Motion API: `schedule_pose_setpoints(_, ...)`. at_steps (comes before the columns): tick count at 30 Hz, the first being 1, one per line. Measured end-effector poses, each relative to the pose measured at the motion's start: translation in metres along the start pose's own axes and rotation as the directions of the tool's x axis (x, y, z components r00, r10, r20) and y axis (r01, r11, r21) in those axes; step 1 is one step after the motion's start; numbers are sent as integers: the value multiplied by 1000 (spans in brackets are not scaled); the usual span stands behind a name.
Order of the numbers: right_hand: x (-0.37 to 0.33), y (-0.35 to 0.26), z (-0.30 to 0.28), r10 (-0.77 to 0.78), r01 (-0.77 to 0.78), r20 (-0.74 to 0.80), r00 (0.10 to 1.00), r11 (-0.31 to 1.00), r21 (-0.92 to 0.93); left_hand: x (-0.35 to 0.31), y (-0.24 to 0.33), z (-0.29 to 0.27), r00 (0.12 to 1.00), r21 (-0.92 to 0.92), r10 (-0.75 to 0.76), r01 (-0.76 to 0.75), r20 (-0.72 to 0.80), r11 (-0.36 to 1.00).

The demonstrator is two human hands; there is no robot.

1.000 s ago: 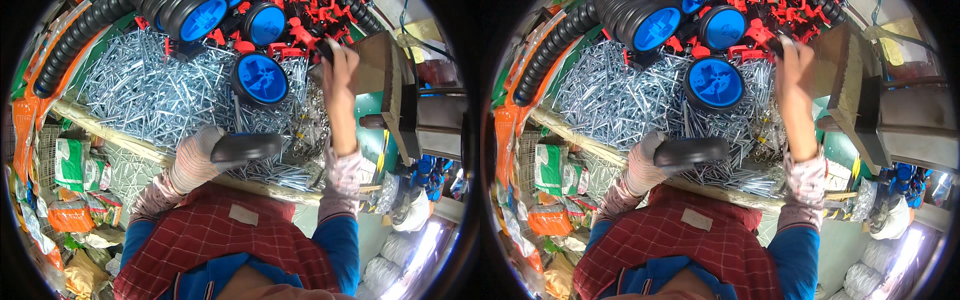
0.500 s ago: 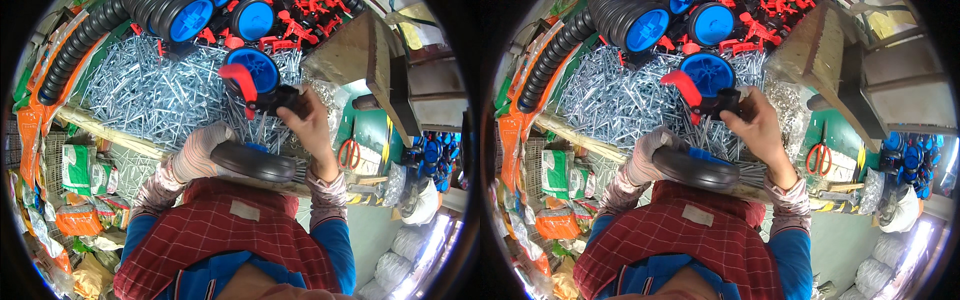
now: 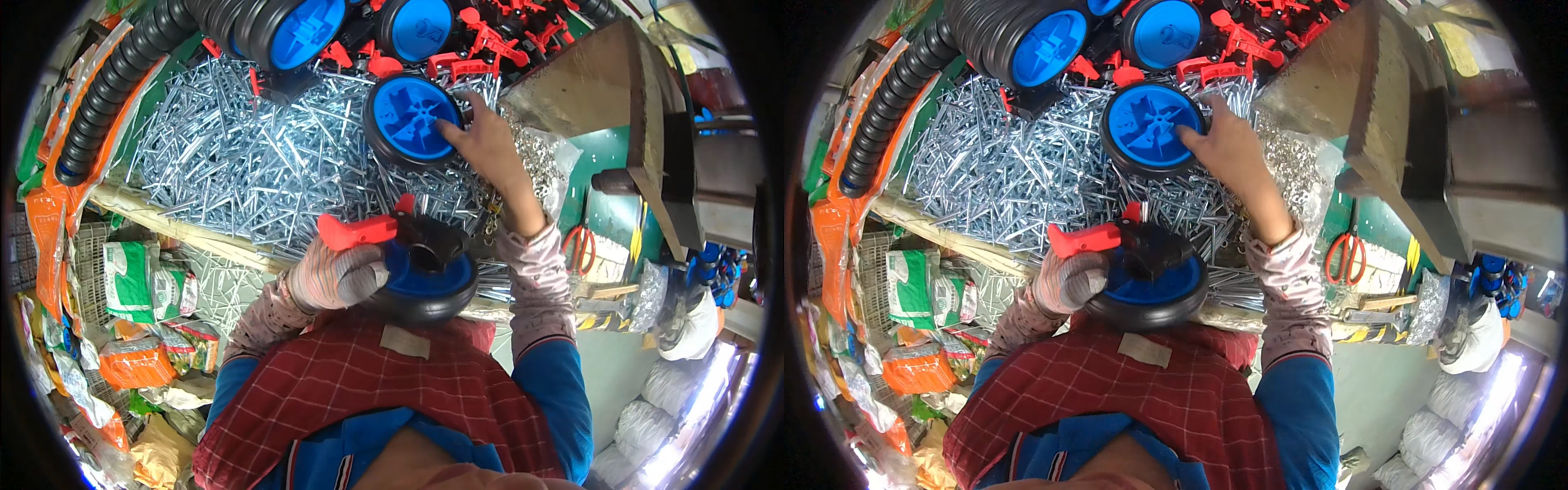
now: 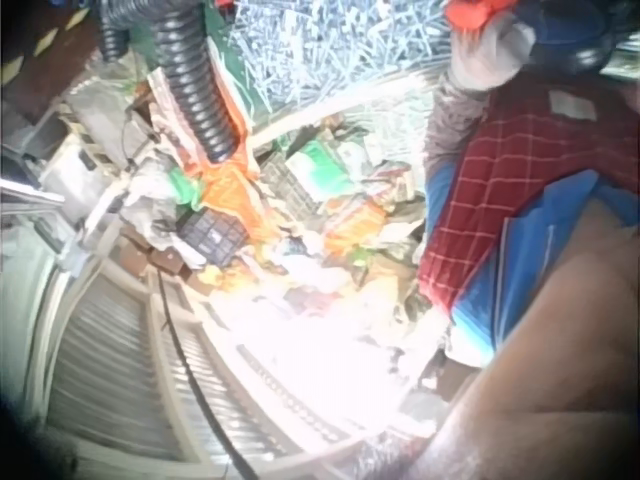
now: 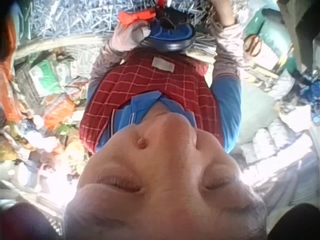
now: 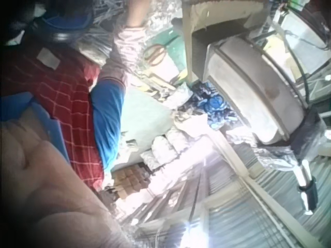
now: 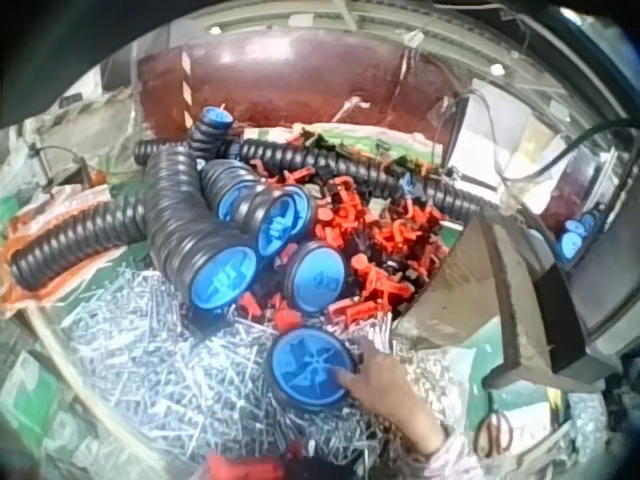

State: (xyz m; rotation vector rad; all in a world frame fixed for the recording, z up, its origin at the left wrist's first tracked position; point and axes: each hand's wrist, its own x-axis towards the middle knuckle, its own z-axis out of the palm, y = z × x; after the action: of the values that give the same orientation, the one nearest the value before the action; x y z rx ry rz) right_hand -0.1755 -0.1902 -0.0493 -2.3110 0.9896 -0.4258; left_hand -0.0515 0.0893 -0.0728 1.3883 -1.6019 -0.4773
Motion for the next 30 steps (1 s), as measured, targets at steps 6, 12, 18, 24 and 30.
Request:
schedule_pose_setpoints(6, -51, 1, -30, -58, 45, 28, 998, 935, 352, -7, 8, 6, 895, -535, -320, 443, 310, 719)
schedule_pose_setpoints(12, -124, 0, -60, 68, -22, -92, 993, 900, 436, 2, 11, 41, 934, -508, -196, 330, 300, 796)
schedule_pose_setpoints(18, -157, 12, -75, 84, -7, -204, 975, 936, 352, 53, 70, 38, 480, -544, -648, 831, 591, 120)
schedule_pose_setpoints(24, -189, 41, -80, -382, 439, -252, 889, 868, 234, 41, 56, 54, 707, -450, -279, 654, 650, 608)
schedule_pose_setpoints(30, -152, 103, -54, 66, -65, -372, 926, 998, 17, 39, 44, 77, 794, 46, 516, -557, 322, 829)
